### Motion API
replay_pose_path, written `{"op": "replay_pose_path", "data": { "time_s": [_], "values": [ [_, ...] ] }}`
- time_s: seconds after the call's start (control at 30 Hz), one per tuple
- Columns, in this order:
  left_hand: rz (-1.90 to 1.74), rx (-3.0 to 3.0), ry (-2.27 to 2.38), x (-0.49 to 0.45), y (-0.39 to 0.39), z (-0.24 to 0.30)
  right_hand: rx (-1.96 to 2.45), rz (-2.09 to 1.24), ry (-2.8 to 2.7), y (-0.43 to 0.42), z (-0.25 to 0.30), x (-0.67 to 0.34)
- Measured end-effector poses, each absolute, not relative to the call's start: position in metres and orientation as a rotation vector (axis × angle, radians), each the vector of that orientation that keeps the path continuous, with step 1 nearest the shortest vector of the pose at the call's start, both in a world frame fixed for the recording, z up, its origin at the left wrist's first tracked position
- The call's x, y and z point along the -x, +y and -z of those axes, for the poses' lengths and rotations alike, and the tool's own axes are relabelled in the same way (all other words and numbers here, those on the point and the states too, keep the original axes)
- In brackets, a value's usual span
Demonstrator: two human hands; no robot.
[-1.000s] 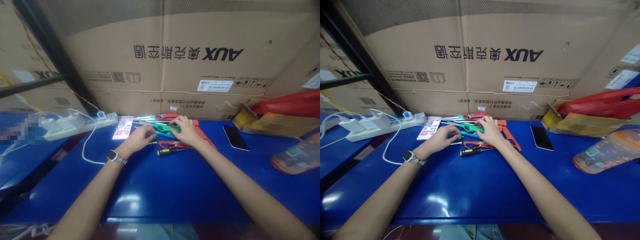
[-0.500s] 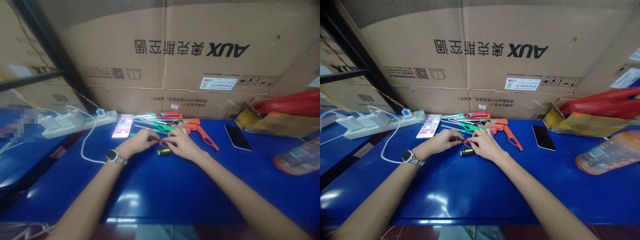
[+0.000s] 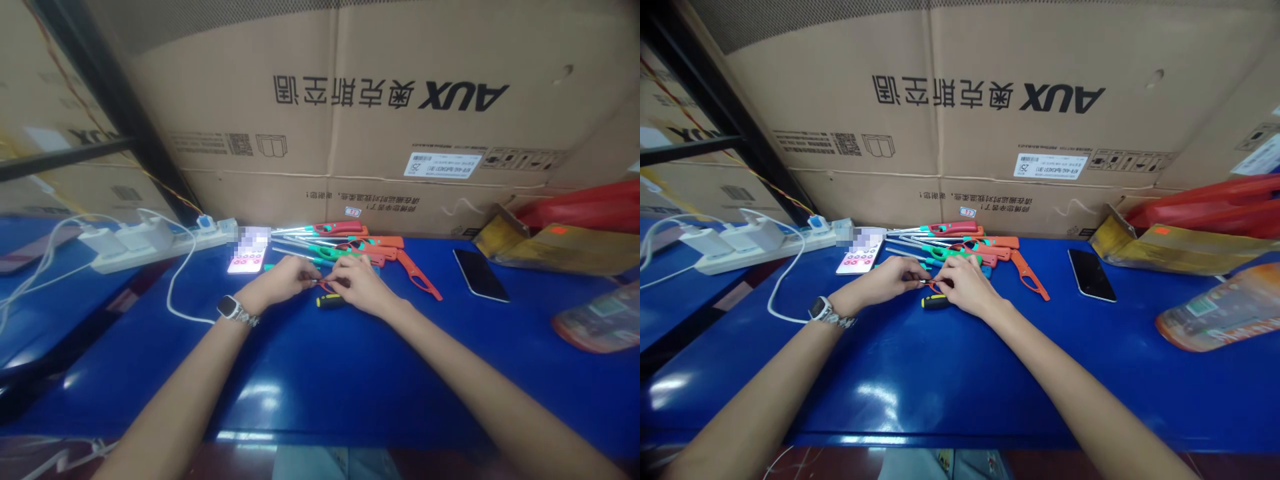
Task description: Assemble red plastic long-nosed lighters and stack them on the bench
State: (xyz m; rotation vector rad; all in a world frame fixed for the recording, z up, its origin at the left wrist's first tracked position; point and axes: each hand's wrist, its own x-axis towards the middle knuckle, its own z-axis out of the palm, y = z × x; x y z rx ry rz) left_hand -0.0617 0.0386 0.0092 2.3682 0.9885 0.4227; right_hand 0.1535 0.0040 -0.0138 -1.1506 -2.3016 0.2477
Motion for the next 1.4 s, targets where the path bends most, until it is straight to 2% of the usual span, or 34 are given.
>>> {"op": "replay_pose_path", "data": {
  "time_s": [0.57,0.87,1.2,1.4],
  "values": [
    [-0.433,-2.368,0.984,0.061,0.038,-0.013,1.082,-0.289,-2.249,0.004,0.004,-0.164],
    [-0.437,-2.368,1.121,0.062,0.037,-0.012,1.292,-0.207,-2.369,-0.010,-0.004,-0.183],
    [-0.594,-2.508,1.007,0.046,0.037,-0.002,1.342,-0.278,-2.375,-0.003,-0.003,-0.180],
    [-0.472,-2.678,0.876,0.053,0.038,-0.004,1.346,-0.290,-2.370,-0.005,-0.005,-0.179]
  ]
}}
